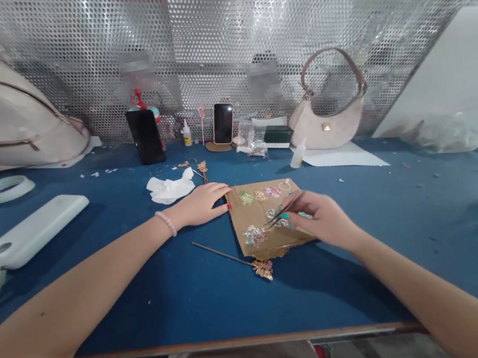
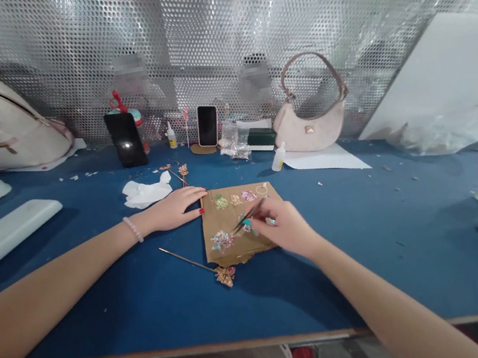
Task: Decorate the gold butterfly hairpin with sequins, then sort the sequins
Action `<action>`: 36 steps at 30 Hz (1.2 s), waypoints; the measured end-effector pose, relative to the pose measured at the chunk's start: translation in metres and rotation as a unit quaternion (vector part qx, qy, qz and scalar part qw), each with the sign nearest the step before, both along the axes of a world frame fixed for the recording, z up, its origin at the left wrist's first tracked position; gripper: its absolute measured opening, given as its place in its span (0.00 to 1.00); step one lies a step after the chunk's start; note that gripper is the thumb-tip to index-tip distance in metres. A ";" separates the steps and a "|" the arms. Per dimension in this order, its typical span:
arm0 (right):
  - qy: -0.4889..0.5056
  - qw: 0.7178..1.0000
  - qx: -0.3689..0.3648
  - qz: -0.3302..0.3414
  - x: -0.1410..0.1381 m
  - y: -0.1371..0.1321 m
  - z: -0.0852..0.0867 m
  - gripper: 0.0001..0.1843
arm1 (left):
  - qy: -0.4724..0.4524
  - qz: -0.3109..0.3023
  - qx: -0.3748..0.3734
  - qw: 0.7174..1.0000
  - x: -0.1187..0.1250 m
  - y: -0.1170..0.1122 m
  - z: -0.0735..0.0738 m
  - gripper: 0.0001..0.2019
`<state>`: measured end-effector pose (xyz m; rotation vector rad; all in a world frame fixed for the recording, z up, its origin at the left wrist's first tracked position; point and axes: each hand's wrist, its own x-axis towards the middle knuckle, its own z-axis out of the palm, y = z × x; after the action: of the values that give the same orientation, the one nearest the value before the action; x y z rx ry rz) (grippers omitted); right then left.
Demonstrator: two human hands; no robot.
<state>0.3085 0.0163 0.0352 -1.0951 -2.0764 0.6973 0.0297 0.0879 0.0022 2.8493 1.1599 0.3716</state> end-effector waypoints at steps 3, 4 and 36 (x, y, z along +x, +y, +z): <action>0.002 0.999 -0.038 0.010 -0.016 -0.007 -0.008 0.06 | -0.002 0.001 0.002 1.000 0.000 0.000 -0.001 0.26; 0.001 0.999 -0.047 0.014 -0.019 -0.008 -0.010 0.06 | -0.003 0.002 0.002 1.000 0.000 0.000 -0.001 0.26; -0.029 0.998 -0.042 0.034 -0.022 -0.012 -0.008 0.06 | -0.008 -0.001 0.017 1.000 0.000 0.002 -0.002 0.26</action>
<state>0.2869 0.0043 0.0277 -1.1079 -2.1595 0.8007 0.0297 0.0895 0.0000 2.8711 1.1587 0.4164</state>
